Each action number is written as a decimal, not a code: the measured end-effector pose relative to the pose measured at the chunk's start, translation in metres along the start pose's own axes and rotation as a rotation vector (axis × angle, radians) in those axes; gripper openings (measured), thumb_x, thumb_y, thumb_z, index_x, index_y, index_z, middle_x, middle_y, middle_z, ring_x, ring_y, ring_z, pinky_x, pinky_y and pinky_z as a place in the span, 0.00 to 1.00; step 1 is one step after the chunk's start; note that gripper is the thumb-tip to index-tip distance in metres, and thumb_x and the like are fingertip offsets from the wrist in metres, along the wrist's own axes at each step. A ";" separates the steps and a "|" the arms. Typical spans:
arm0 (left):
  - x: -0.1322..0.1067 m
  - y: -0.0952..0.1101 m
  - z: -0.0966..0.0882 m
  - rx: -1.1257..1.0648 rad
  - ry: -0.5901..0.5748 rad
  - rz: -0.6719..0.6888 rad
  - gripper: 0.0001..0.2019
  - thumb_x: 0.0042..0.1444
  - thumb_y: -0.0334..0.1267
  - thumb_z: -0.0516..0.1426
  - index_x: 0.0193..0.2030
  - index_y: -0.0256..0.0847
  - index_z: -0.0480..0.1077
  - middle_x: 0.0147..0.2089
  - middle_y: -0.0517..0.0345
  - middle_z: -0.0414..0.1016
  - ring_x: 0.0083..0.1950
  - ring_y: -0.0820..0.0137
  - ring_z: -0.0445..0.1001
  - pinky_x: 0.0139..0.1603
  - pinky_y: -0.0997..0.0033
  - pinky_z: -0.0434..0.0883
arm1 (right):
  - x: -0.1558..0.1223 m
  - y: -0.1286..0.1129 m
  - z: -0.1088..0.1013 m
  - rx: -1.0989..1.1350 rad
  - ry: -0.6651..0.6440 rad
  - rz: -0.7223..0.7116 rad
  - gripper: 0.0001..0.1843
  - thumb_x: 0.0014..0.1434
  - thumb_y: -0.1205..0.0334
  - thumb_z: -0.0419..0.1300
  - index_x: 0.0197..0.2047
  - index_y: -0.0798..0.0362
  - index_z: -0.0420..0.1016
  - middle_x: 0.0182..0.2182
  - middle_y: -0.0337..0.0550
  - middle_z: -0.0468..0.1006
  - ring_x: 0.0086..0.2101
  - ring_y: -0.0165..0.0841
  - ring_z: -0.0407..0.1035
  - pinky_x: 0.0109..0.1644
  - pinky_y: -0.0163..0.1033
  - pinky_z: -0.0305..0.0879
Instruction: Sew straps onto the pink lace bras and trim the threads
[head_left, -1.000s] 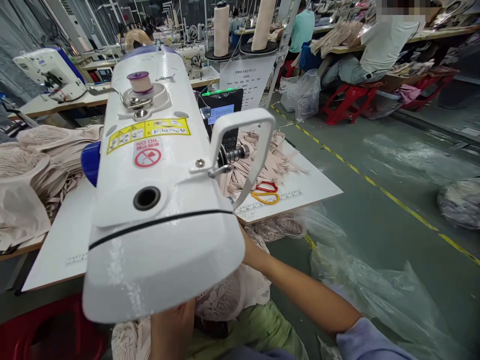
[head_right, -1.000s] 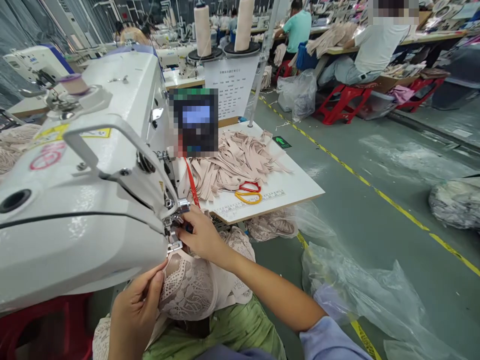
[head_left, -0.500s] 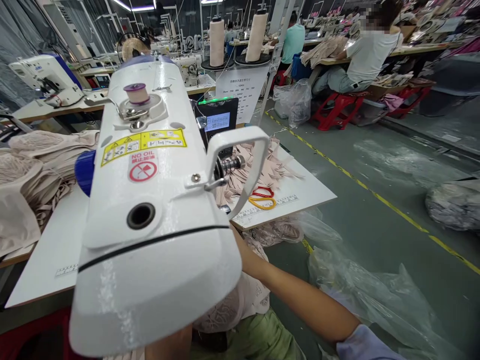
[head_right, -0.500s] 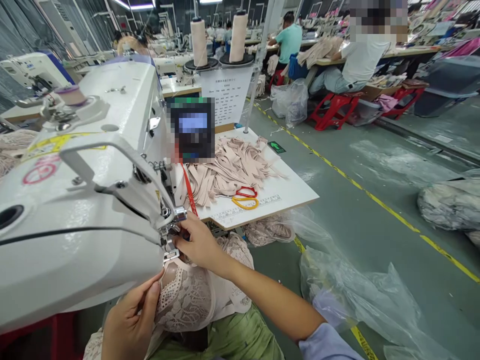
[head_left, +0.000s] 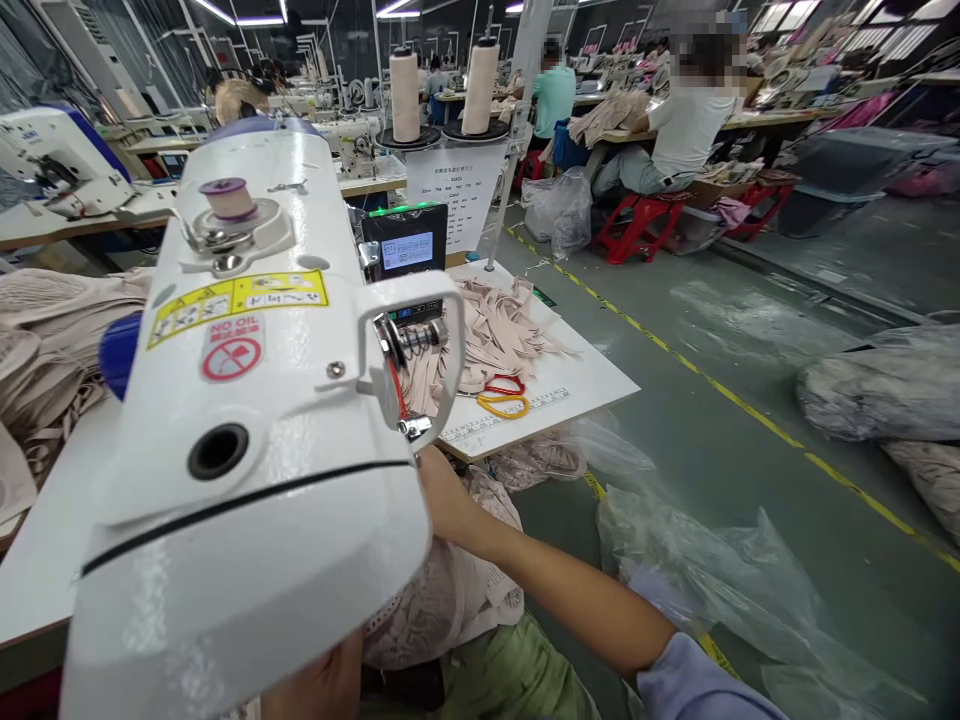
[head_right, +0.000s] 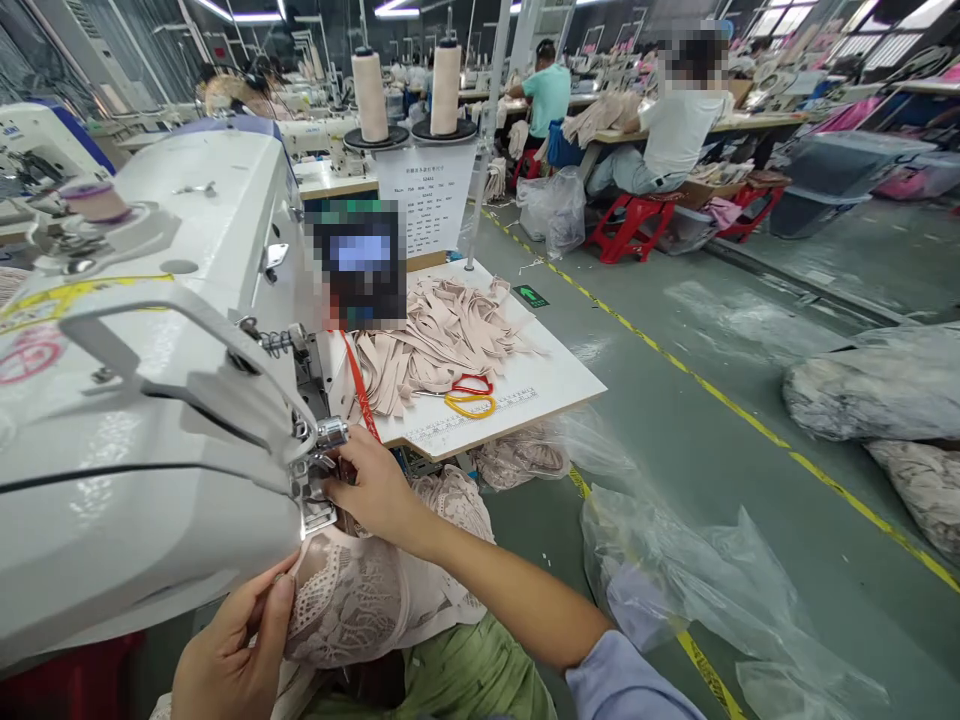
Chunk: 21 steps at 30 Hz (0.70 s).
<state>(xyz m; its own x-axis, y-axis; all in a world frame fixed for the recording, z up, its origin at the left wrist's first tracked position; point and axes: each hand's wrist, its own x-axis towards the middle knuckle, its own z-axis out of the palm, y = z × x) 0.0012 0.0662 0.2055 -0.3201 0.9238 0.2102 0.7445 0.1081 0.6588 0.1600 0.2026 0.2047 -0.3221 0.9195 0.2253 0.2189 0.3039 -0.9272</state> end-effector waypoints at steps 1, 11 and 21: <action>0.000 -0.002 0.000 0.006 0.011 -0.003 0.13 0.57 0.49 0.59 0.41 0.48 0.82 0.36 0.57 0.86 0.38 0.60 0.84 0.34 0.72 0.78 | 0.000 0.000 0.001 0.017 0.000 0.002 0.05 0.55 0.67 0.62 0.36 0.48 0.77 0.40 0.43 0.76 0.38 0.38 0.69 0.43 0.42 0.71; -0.005 -0.005 0.003 0.022 0.049 0.038 0.13 0.61 0.49 0.56 0.36 0.45 0.78 0.37 0.52 0.85 0.38 0.60 0.83 0.38 0.68 0.78 | 0.003 -0.003 0.002 0.038 0.010 0.003 0.05 0.56 0.68 0.63 0.36 0.48 0.78 0.42 0.45 0.75 0.43 0.42 0.70 0.49 0.46 0.72; -0.004 0.000 0.005 0.042 0.019 0.068 0.14 0.63 0.49 0.55 0.38 0.44 0.78 0.37 0.53 0.85 0.38 0.61 0.83 0.36 0.70 0.75 | -0.012 0.011 0.000 0.111 0.103 0.031 0.06 0.59 0.60 0.61 0.41 0.50 0.74 0.44 0.47 0.74 0.38 0.38 0.69 0.46 0.43 0.70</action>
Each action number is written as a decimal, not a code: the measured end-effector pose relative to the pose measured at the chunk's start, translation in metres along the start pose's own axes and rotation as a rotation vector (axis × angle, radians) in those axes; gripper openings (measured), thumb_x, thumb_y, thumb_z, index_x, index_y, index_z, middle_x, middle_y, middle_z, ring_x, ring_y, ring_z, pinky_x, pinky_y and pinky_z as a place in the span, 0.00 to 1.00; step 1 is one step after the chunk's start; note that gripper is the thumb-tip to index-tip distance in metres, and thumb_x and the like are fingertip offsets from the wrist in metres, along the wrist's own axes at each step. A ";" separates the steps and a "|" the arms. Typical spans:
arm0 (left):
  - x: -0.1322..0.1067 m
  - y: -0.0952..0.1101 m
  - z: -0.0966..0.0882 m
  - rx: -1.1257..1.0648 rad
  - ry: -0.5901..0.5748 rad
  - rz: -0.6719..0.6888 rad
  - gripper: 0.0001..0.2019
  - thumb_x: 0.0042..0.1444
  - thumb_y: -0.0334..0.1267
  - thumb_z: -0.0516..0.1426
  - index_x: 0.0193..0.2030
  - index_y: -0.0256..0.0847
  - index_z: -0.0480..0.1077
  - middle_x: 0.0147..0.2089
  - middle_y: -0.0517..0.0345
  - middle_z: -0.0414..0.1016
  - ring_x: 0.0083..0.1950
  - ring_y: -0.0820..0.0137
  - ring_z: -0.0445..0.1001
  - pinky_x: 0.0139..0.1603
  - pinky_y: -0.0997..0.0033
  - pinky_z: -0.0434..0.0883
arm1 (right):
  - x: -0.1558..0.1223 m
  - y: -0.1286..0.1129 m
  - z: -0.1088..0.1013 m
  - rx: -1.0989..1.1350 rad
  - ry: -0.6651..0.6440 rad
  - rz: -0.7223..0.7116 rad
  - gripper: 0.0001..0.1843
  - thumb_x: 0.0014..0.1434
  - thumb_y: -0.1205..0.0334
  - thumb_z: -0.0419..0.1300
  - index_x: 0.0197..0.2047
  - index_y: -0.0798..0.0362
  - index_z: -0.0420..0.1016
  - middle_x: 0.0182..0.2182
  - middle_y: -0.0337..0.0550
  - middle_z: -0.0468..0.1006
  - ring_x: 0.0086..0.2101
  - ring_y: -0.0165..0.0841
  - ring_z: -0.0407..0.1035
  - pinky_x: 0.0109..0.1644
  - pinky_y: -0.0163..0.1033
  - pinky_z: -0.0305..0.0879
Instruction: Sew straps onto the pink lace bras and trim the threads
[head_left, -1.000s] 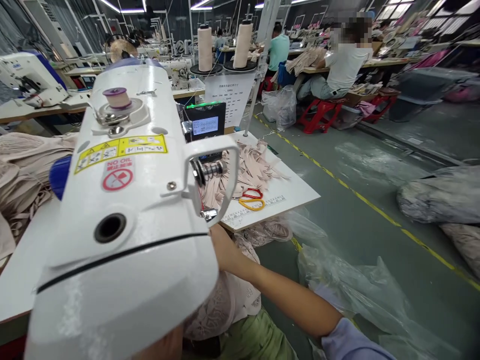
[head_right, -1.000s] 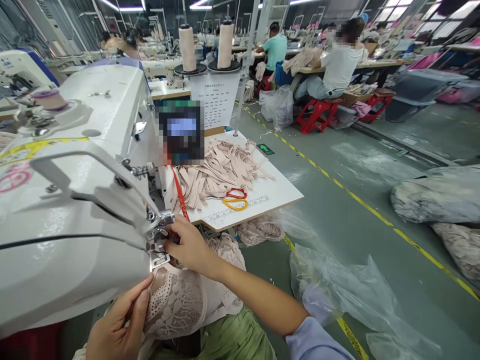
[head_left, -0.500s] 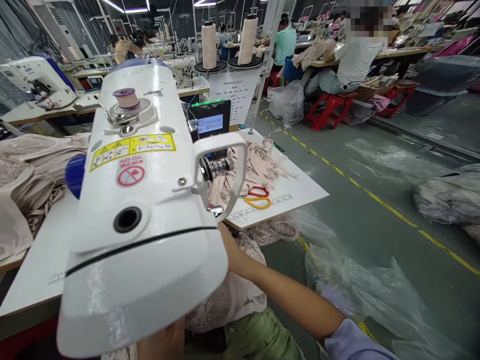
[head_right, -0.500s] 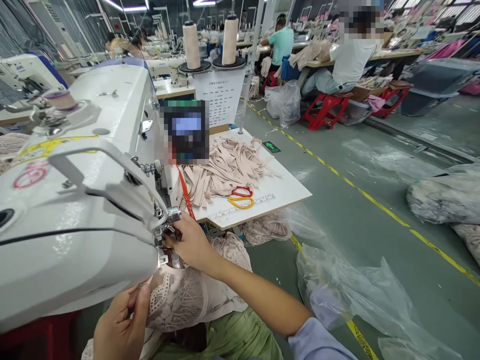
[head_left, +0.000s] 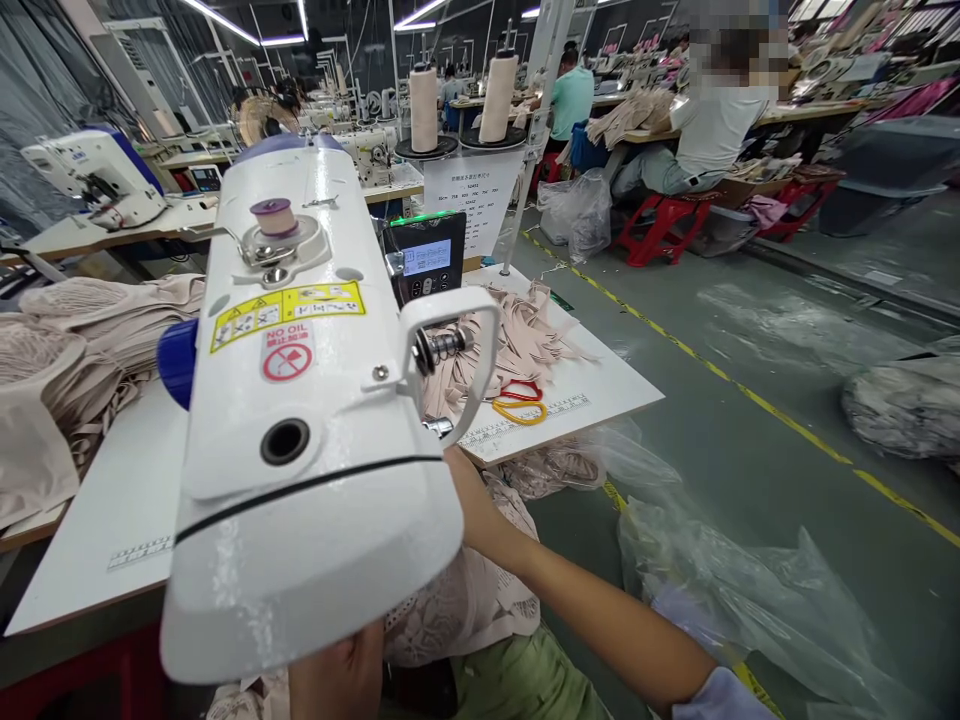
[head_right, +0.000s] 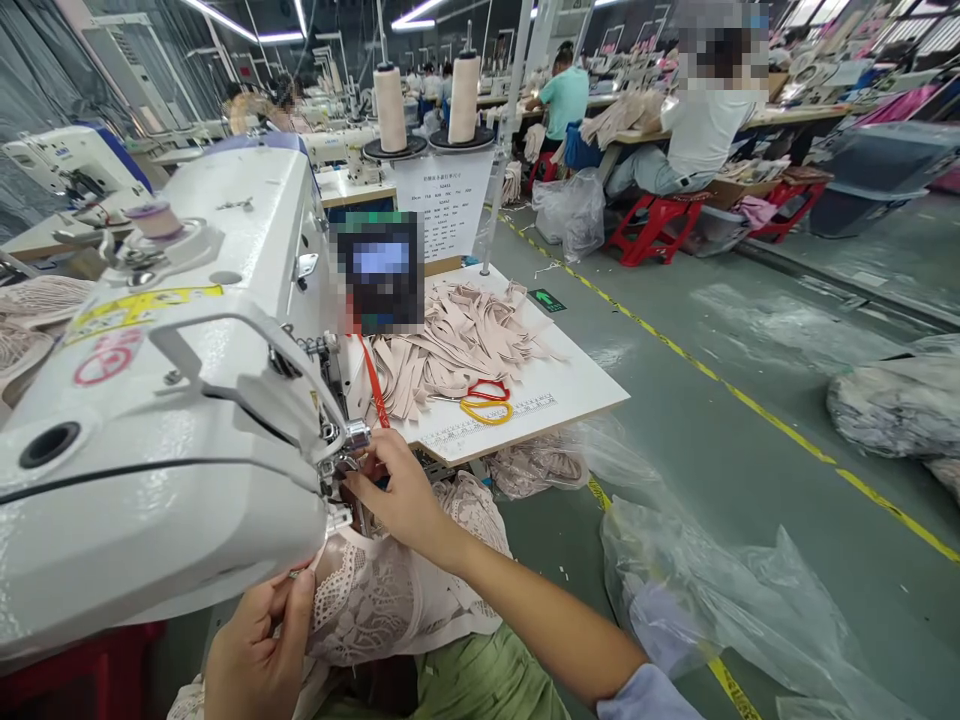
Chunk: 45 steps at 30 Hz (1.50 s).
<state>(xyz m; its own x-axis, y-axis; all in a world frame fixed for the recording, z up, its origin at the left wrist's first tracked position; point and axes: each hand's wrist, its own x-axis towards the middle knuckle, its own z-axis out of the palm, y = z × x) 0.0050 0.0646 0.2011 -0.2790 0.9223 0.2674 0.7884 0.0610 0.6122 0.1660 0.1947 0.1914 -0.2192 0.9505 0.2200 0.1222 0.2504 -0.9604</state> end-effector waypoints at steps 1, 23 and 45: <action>0.000 0.000 0.001 -0.005 -0.001 0.000 0.14 0.63 0.49 0.55 0.39 0.45 0.78 0.37 0.53 0.85 0.39 0.61 0.83 0.36 0.71 0.75 | -0.003 0.002 -0.001 0.028 0.010 0.009 0.08 0.60 0.60 0.61 0.43 0.50 0.74 0.46 0.47 0.74 0.38 0.37 0.69 0.46 0.42 0.70; -0.018 0.032 0.001 -0.369 -0.113 -0.293 0.12 0.61 0.52 0.57 0.40 0.46 0.69 0.25 0.65 0.73 0.26 0.70 0.70 0.29 0.74 0.65 | -0.078 -0.006 -0.004 0.234 -0.133 0.307 0.14 0.57 0.53 0.65 0.40 0.52 0.68 0.27 0.32 0.63 0.26 0.27 0.56 0.30 0.33 0.54; -0.053 0.035 0.002 -0.796 -0.529 -0.466 0.16 0.61 0.51 0.60 0.35 0.40 0.73 0.27 0.62 0.66 0.28 0.74 0.61 0.28 0.77 0.61 | -0.142 -0.026 -0.021 0.326 -0.243 0.409 0.17 0.60 0.48 0.65 0.33 0.55 0.74 0.21 0.31 0.58 0.23 0.25 0.49 0.26 0.34 0.44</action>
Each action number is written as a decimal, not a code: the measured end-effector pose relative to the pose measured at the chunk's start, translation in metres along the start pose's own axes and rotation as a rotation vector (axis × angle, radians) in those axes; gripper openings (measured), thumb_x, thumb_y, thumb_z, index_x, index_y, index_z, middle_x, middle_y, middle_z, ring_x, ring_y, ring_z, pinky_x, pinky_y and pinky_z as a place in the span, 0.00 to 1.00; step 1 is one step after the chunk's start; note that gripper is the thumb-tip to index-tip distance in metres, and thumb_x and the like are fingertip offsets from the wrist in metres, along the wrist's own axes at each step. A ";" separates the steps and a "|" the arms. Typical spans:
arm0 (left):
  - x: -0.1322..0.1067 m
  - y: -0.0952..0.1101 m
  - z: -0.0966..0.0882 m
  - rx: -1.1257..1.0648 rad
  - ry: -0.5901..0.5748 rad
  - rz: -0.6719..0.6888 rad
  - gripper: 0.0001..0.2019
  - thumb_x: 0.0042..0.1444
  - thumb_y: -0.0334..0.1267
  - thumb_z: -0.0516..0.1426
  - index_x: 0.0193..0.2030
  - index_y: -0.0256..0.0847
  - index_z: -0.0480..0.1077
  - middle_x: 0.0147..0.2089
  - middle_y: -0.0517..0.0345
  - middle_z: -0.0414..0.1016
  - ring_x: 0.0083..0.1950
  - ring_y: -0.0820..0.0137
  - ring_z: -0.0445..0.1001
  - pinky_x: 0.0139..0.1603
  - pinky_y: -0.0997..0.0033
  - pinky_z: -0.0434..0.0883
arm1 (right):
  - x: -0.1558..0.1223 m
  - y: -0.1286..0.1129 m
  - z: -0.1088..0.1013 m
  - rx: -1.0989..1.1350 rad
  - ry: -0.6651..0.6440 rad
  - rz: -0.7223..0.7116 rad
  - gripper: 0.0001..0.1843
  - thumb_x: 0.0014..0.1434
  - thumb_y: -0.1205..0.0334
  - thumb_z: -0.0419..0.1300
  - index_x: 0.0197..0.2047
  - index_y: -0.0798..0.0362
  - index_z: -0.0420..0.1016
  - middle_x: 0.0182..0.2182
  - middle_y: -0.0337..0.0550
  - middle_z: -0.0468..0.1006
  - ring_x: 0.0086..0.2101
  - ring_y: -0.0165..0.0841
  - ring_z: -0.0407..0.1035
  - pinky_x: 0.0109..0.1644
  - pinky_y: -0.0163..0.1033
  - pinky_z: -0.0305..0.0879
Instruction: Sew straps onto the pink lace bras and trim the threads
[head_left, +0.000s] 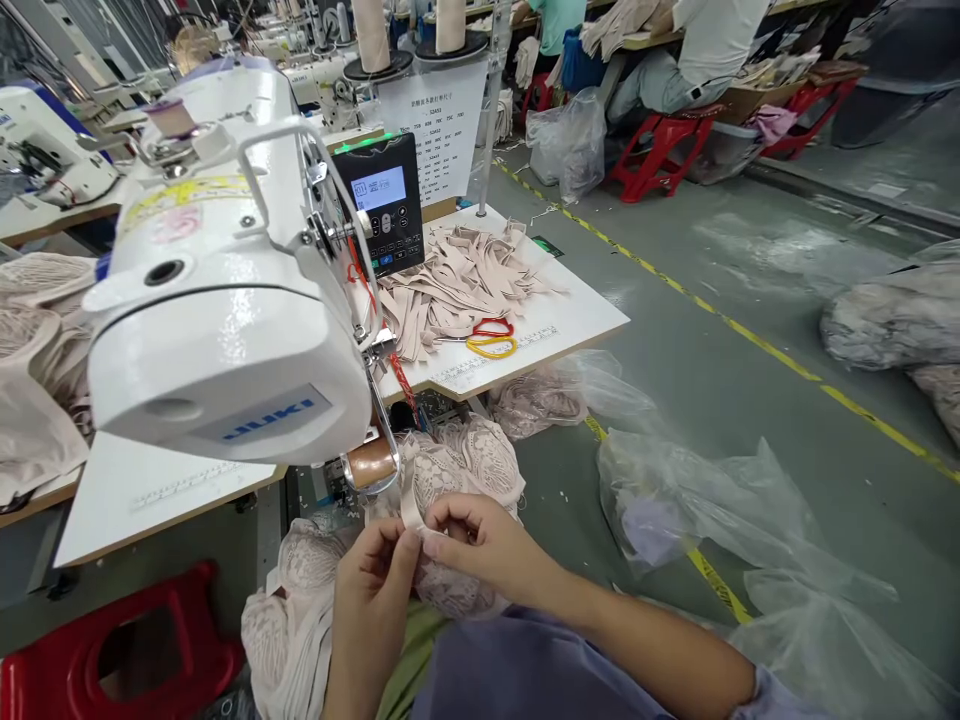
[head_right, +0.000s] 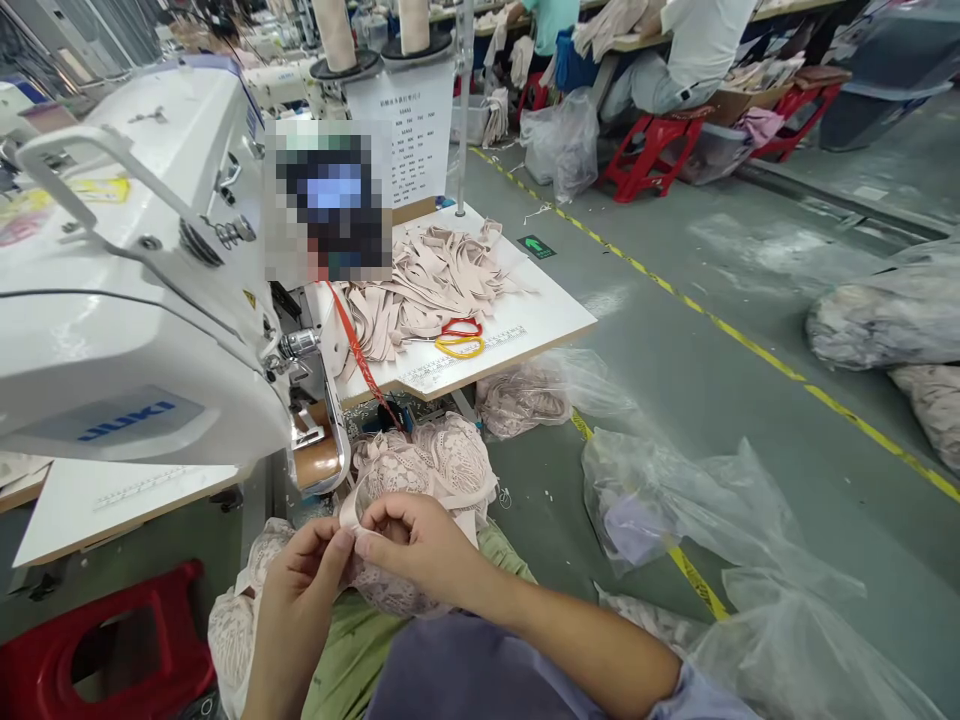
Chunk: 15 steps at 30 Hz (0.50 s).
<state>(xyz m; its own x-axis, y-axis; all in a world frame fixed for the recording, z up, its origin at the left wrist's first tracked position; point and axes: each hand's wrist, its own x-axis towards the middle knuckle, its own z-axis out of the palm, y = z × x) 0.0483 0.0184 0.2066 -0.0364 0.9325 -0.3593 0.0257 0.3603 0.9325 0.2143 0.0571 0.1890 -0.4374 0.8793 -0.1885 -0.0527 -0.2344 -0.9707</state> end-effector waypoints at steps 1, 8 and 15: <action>0.000 0.000 0.000 -0.006 -0.003 0.003 0.16 0.61 0.51 0.60 0.34 0.39 0.73 0.26 0.62 0.66 0.28 0.74 0.61 0.28 0.77 0.61 | 0.000 0.001 0.000 0.006 -0.005 0.004 0.18 0.59 0.48 0.65 0.33 0.55 0.74 0.21 0.31 0.58 0.23 0.25 0.49 0.26 0.34 0.44; -0.001 0.003 -0.001 -0.011 -0.003 0.047 0.18 0.62 0.52 0.57 0.30 0.39 0.73 0.24 0.61 0.66 0.27 0.73 0.63 0.28 0.76 0.63 | 0.000 0.009 0.001 0.111 -0.037 0.035 0.23 0.56 0.41 0.67 0.34 0.54 0.72 0.25 0.36 0.67 0.26 0.27 0.57 0.30 0.34 0.53; -0.003 0.003 0.000 -0.024 -0.013 0.049 0.17 0.62 0.51 0.58 0.30 0.40 0.72 0.25 0.62 0.67 0.28 0.73 0.63 0.29 0.76 0.62 | -0.001 0.008 0.004 0.054 -0.037 0.054 0.25 0.57 0.38 0.64 0.34 0.53 0.72 0.24 0.36 0.67 0.26 0.27 0.57 0.28 0.33 0.53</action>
<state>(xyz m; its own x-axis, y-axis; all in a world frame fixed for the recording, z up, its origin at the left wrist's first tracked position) 0.0489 0.0166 0.2106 -0.0223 0.9495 -0.3131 0.0033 0.3132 0.9497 0.2107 0.0530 0.1817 -0.4740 0.8491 -0.2333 -0.0761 -0.3034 -0.9498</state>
